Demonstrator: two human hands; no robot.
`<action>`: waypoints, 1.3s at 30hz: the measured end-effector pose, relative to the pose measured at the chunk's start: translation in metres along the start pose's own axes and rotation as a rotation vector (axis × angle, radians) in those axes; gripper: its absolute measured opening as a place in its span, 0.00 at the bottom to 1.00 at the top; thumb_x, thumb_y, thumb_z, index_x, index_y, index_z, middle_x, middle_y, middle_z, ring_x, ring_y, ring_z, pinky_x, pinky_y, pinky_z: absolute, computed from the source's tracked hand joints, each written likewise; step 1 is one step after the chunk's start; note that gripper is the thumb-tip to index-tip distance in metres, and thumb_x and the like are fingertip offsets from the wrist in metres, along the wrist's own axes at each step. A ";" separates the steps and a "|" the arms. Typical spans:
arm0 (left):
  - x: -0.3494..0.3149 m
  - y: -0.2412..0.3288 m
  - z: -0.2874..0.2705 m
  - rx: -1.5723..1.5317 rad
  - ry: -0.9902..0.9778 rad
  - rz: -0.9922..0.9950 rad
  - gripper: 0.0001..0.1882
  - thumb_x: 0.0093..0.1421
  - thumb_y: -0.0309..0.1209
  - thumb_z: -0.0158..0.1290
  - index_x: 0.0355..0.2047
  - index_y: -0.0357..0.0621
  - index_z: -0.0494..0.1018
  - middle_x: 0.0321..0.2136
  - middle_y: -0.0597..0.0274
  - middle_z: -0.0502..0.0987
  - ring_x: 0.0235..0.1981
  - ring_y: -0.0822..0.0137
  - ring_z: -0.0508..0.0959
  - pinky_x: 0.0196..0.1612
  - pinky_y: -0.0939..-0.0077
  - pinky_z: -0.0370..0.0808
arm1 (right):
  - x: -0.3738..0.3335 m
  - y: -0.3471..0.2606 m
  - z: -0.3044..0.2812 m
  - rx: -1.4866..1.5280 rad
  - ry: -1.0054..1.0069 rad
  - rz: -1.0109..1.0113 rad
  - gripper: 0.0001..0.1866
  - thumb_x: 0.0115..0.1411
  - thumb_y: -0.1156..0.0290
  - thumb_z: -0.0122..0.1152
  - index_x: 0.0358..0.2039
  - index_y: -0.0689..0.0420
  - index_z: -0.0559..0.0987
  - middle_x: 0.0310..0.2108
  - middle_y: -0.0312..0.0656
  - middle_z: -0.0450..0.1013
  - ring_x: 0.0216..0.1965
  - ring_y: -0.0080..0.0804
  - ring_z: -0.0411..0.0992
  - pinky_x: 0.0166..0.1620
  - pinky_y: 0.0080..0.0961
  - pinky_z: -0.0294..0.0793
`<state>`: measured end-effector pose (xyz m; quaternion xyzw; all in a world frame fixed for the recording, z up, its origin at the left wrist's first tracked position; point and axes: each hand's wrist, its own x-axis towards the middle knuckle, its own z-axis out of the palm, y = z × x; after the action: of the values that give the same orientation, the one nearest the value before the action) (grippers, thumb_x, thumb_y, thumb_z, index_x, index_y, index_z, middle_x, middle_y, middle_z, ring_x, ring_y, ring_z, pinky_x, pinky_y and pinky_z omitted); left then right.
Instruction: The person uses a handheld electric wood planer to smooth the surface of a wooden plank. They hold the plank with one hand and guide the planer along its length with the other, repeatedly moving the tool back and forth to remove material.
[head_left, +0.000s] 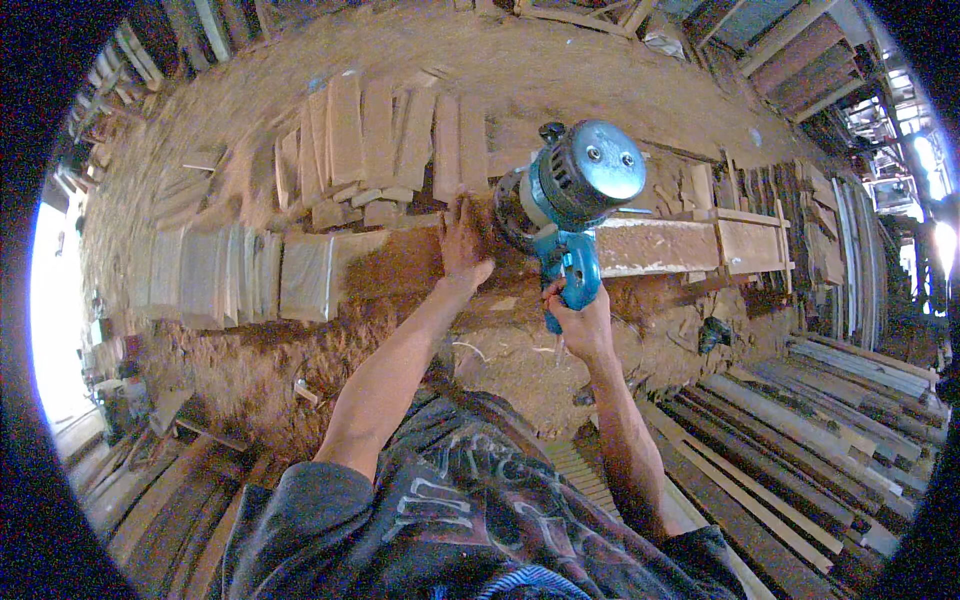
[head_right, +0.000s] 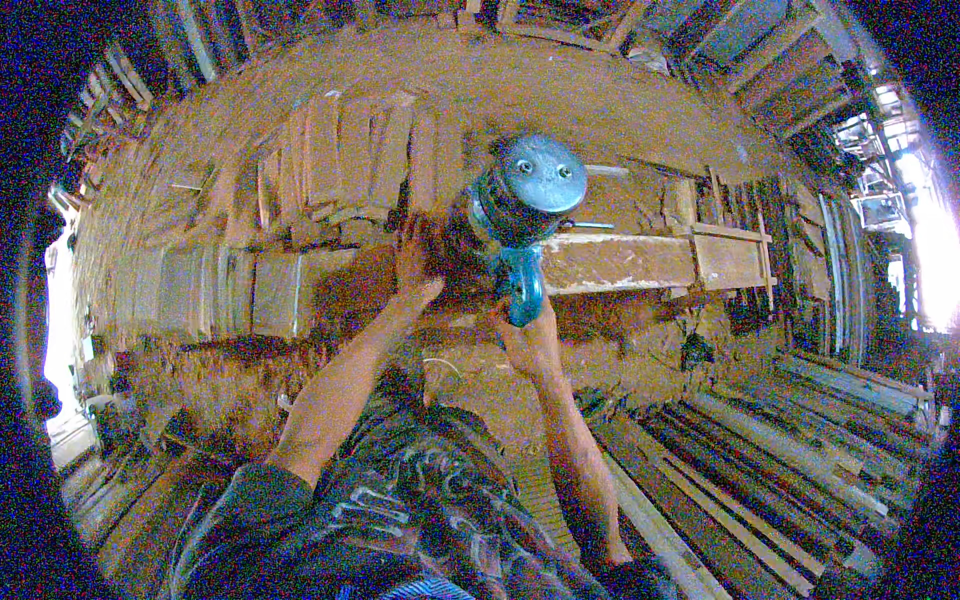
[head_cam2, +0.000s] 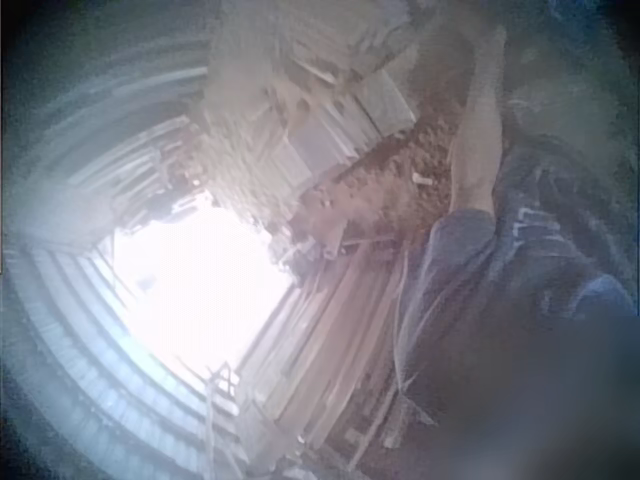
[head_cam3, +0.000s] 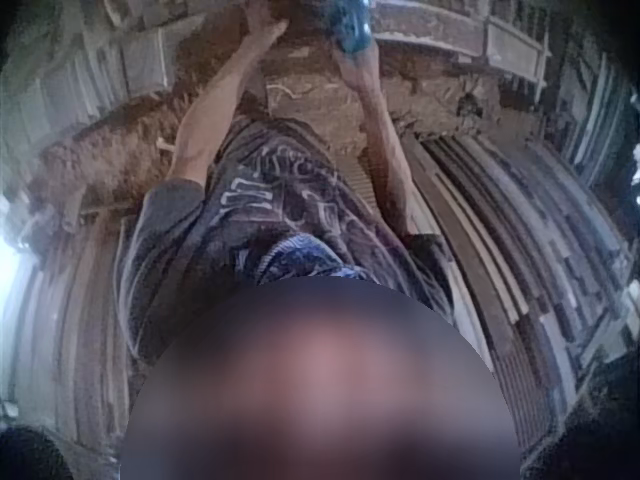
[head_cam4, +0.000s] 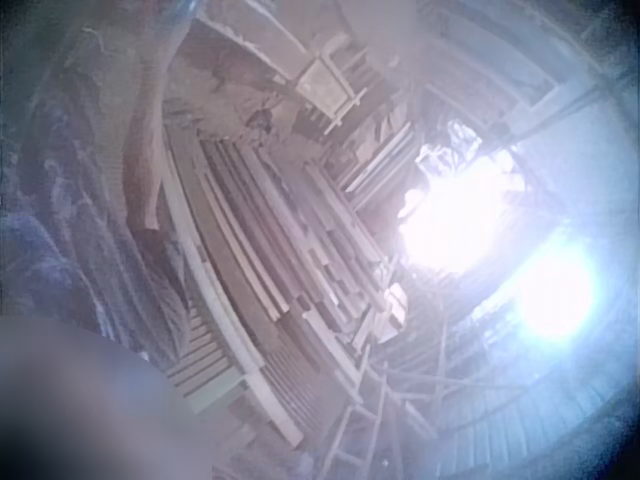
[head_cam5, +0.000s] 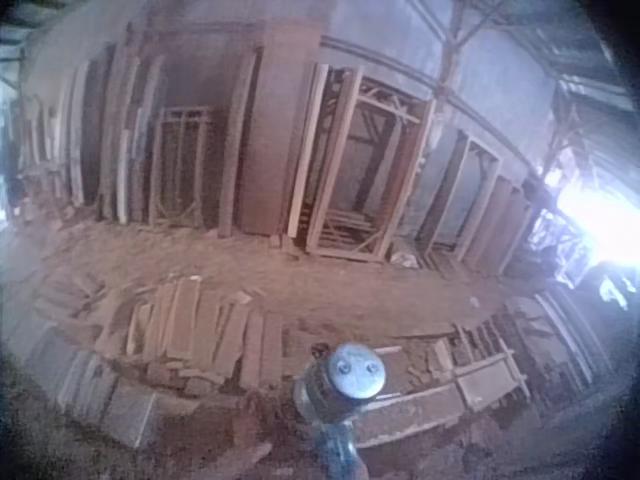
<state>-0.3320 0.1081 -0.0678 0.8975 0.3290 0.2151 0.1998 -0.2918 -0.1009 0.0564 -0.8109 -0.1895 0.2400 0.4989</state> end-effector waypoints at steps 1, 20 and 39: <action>-0.003 -0.001 0.000 0.060 -0.027 0.030 0.30 0.70 0.40 0.42 0.66 0.34 0.60 0.70 0.45 0.56 0.70 0.49 0.59 0.71 0.46 0.50 | 0.000 0.002 0.000 -0.018 0.008 -0.032 0.06 0.57 0.83 0.60 0.35 0.60 0.76 0.32 0.38 0.78 0.31 0.26 0.77 0.36 0.29 0.78; -0.013 0.030 -0.034 -0.212 0.087 -0.332 0.29 0.69 0.50 0.45 0.62 0.44 0.71 0.64 0.48 0.68 0.65 0.48 0.66 0.67 0.49 0.60 | -0.114 0.015 -0.030 -0.043 -0.008 -0.024 0.15 0.56 0.75 0.67 0.45 0.56 0.77 0.34 0.35 0.78 0.35 0.24 0.74 0.41 0.29 0.76; -0.009 0.021 -0.038 -0.314 -0.050 -0.302 0.30 0.70 0.42 0.44 0.65 0.32 0.63 0.66 0.43 0.65 0.66 0.46 0.65 0.69 0.53 0.59 | -0.131 0.020 -0.042 -0.034 -0.249 0.189 0.11 0.56 0.77 0.68 0.40 0.57 0.78 0.37 0.35 0.78 0.41 0.25 0.75 0.47 0.30 0.76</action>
<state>-0.3471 0.0957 -0.0282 0.8009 0.4171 0.2092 0.3752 -0.3721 -0.2116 0.0808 -0.7974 -0.1768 0.3815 0.4329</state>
